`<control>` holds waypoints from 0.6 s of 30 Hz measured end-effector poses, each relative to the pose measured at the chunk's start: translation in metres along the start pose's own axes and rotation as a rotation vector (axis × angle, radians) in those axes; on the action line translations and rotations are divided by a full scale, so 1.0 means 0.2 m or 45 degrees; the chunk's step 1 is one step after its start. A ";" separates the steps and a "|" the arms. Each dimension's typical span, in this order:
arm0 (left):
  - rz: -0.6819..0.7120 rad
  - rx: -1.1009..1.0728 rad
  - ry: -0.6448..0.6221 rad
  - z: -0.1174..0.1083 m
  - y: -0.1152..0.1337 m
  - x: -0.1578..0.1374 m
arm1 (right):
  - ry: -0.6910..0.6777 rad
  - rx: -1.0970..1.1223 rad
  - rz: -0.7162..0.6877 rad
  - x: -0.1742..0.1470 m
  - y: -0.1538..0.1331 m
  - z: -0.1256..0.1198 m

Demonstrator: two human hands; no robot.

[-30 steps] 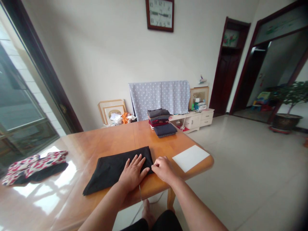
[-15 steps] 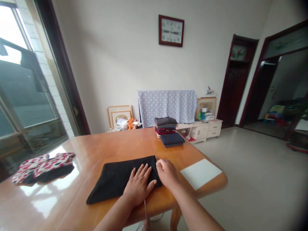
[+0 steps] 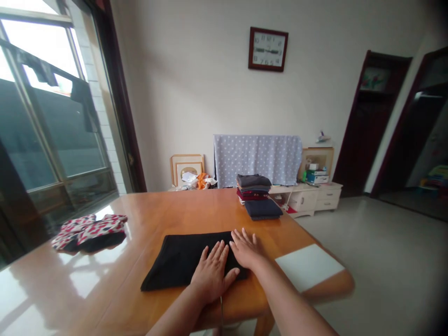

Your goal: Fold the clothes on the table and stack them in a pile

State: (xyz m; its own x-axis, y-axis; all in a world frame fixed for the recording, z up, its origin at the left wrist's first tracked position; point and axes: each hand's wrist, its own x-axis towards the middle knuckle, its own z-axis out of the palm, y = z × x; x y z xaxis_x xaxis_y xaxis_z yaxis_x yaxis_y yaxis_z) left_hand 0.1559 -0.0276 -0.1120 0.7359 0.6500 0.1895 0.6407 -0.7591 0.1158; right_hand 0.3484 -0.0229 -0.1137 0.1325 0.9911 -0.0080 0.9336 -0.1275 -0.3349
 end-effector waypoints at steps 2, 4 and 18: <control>-0.010 -0.056 -0.010 -0.02 0.00 -0.01 | 0.051 0.036 0.032 -0.02 0.00 -0.01; -0.024 -0.161 -0.012 -0.04 0.00 -0.01 | 0.185 0.112 0.082 -0.05 0.00 0.00; 0.419 -1.495 0.039 -1.00 0.31 -0.39 | 0.936 0.558 0.048 -0.34 0.08 0.24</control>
State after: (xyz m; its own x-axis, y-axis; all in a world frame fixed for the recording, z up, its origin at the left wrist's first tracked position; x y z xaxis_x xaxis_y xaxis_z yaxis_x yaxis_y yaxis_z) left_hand 0.0934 -0.1330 0.0755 0.8103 0.4315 0.3966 -0.1741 -0.4688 0.8659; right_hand 0.3375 -0.0899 -0.1644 0.4843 0.6915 0.5360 0.7313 0.0163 -0.6819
